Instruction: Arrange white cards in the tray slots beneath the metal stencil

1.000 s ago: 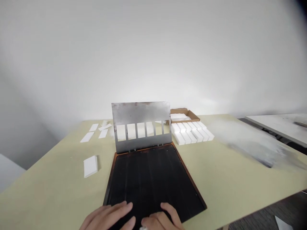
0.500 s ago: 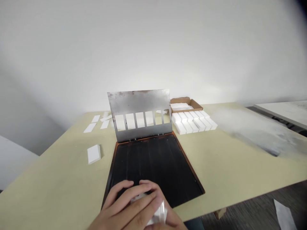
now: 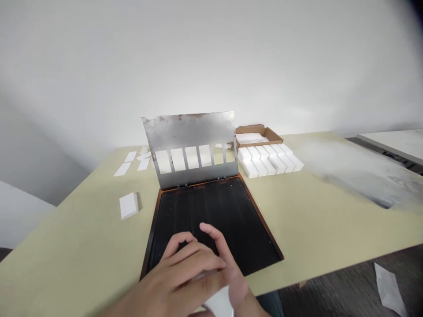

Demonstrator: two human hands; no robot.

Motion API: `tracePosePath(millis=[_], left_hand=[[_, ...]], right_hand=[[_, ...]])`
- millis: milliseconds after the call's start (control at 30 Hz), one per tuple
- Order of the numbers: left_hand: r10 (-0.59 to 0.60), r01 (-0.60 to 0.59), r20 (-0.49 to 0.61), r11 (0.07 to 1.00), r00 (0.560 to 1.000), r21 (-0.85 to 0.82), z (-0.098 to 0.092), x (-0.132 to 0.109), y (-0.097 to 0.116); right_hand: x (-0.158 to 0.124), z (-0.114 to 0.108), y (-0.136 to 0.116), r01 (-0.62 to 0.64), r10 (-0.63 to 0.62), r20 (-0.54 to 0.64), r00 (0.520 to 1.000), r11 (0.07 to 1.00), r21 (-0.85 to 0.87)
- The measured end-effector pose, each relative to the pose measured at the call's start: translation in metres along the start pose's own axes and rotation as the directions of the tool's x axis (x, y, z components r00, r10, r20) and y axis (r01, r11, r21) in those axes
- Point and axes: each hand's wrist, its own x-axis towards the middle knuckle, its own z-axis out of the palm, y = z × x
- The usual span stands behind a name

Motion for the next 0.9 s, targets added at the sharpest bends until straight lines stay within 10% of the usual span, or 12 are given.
tracePosePath(millis=[300,900], left_hand=[[-0.025,0.011,0.143,0.995,0.989,0.102,-0.012,0.003,-0.005],[0.175,-0.131,-0.097,0.928,0.98,0.349,-0.017,0.028,-0.007]], right_hand=[[-0.003,0.0,-0.008,-0.035,0.041,-0.079,0.996,0.996,0.078],[0.011,-0.006,0.009,0.321,-0.322,-0.194,0.927,0.946,-0.039]])
